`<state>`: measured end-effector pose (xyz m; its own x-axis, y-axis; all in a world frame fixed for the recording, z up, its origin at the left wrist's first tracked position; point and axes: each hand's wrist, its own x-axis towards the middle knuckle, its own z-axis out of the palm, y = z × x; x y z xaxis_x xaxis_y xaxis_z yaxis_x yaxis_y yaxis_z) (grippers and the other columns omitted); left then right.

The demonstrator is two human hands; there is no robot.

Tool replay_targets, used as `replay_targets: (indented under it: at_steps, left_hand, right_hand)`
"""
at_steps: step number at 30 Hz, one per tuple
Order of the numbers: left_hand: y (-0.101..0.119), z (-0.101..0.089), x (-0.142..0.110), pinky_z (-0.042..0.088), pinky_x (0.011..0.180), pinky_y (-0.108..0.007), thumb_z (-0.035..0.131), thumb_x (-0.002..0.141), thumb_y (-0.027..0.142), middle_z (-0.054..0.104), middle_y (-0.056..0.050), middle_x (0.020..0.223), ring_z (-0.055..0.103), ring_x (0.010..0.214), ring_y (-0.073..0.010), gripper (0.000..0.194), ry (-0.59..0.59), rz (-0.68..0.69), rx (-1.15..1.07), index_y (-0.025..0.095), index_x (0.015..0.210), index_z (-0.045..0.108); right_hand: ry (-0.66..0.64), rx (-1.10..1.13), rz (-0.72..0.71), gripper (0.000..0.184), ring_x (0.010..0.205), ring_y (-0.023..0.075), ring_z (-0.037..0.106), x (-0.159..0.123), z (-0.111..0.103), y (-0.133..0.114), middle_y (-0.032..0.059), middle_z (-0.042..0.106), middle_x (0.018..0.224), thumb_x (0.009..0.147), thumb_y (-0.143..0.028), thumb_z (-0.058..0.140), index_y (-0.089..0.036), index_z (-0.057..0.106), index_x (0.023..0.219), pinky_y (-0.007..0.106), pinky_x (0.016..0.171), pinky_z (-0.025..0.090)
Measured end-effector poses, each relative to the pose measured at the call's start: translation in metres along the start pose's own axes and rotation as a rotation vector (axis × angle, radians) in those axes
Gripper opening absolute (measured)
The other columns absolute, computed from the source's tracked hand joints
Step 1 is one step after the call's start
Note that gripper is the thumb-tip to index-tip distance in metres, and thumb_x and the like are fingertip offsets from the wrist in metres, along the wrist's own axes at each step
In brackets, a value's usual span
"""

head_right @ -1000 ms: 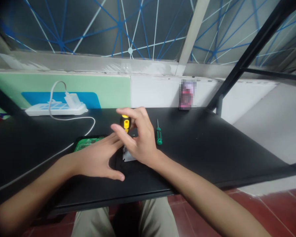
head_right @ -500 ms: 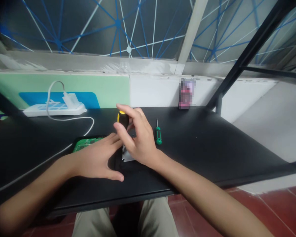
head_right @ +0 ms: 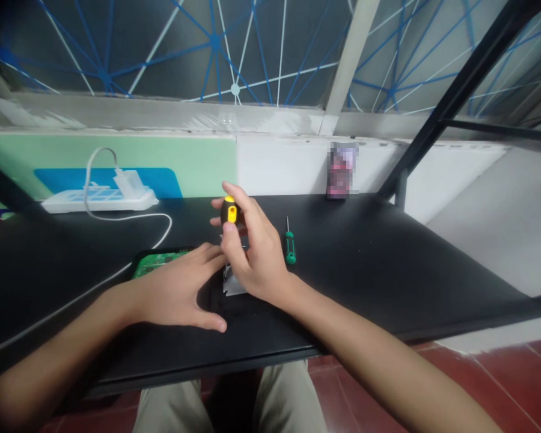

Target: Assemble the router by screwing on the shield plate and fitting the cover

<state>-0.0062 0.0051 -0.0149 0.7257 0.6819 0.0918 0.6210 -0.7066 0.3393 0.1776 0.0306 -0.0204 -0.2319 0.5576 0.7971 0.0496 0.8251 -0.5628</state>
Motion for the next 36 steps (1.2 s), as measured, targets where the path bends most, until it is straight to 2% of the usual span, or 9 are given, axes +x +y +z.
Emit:
replay_targets:
  at_steps: [4,9,11,14,19,24,29,33,36]
  left_hand:
    - [0.0,0.0,0.001,0.033,0.116,-0.059,0.078,0.074,0.064,0.053,-0.019,0.14,0.044,0.135,-0.0413,0.095,-0.004,0.01,-0.009,0.016,0.148,0.041]
    - [-0.001,0.001,0.0,0.029,0.117,-0.061,0.077,0.075,0.065,0.053,-0.016,0.14,0.044,0.136,-0.0412,0.093,0.021,0.028,-0.041,0.021,0.148,0.041]
    - [-0.001,0.001,-0.001,0.03,0.117,-0.061,0.078,0.074,0.064,0.054,-0.016,0.14,0.044,0.136,-0.0411,0.092,0.02,0.029,-0.044,0.021,0.147,0.042]
    - [-0.001,0.001,-0.001,0.028,0.119,-0.061,0.078,0.074,0.065,0.052,-0.017,0.143,0.043,0.138,-0.042,0.093,0.021,0.018,-0.032,0.019,0.147,0.043]
    - [-0.002,0.001,0.0,0.029,0.119,-0.06,0.078,0.074,0.065,0.05,-0.02,0.145,0.041,0.139,-0.0415,0.096,0.013,0.014,-0.006,0.015,0.148,0.042]
    - [-0.001,0.0,0.0,0.024,0.121,-0.062,0.076,0.075,0.067,0.047,-0.021,0.148,0.038,0.143,-0.0425,0.098,-0.009,0.013,0.012,0.016,0.149,0.039]
    - [0.002,-0.002,0.0,0.028,0.119,-0.061,0.079,0.075,0.061,0.048,-0.019,0.147,0.039,0.141,-0.0427,0.095,-0.02,0.013,-0.025,0.017,0.149,0.038]
    - [0.0,-0.001,-0.001,0.034,0.115,-0.06,0.08,0.074,0.062,0.056,-0.018,0.135,0.043,0.137,-0.0431,0.088,0.004,0.011,-0.033,0.016,0.142,0.048]
    - [-0.002,0.002,-0.001,0.033,0.116,-0.059,0.079,0.074,0.063,0.054,-0.018,0.137,0.045,0.134,-0.042,0.09,0.022,0.028,-0.007,0.016,0.143,0.046]
  right_hand:
    - [0.058,-0.114,-0.051,0.048,0.086,0.0175,0.063,0.003,0.0,0.002,0.0073,0.06,0.115,0.098,-0.025,0.054,-0.032,0.044,0.145,0.035,0.068,0.062]
    - [0.093,-0.219,-0.186,0.045,0.089,0.0198,0.054,0.007,-0.002,-0.003,0.0055,0.06,0.111,0.091,-0.025,0.066,-0.034,0.055,0.134,0.035,0.066,0.057]
    - [0.076,-0.187,-0.178,0.044,0.094,0.0208,0.056,0.006,-0.002,-0.005,0.0061,0.06,0.114,0.092,-0.026,0.064,-0.034,0.055,0.134,0.036,0.067,0.059]
    - [0.025,-0.078,-0.088,0.042,0.101,0.021,0.062,0.004,-0.002,-0.006,0.0074,0.057,0.126,0.099,-0.029,0.052,-0.034,0.051,0.141,0.038,0.072,0.064]
    - [-0.018,0.046,-0.018,0.049,0.096,0.017,0.066,0.0,-0.001,-0.004,0.0079,0.055,0.134,0.104,-0.028,0.037,-0.035,0.035,0.152,0.037,0.078,0.067]
    - [0.009,-0.046,-0.05,0.049,0.091,0.0181,0.064,0.001,0.001,-0.001,0.0079,0.057,0.124,0.098,-0.026,0.055,-0.034,0.044,0.145,0.038,0.076,0.064]
    - [0.108,-0.139,-0.189,0.044,0.088,0.0186,0.057,0.005,0.0,0.0,0.0039,0.059,0.106,0.087,-0.026,0.074,-0.033,0.057,0.127,0.034,0.067,0.058]
    - [0.091,-0.054,-0.192,0.029,0.097,0.0194,0.064,0.004,-0.002,-0.005,0.0055,0.06,0.111,0.097,-0.027,0.057,-0.03,0.06,0.126,0.037,0.073,0.062]
    - [0.028,0.039,-0.117,0.034,0.097,0.0181,0.07,0.002,-0.002,-0.01,0.0079,0.062,0.122,0.103,-0.026,0.044,-0.027,0.056,0.134,0.039,0.079,0.065]
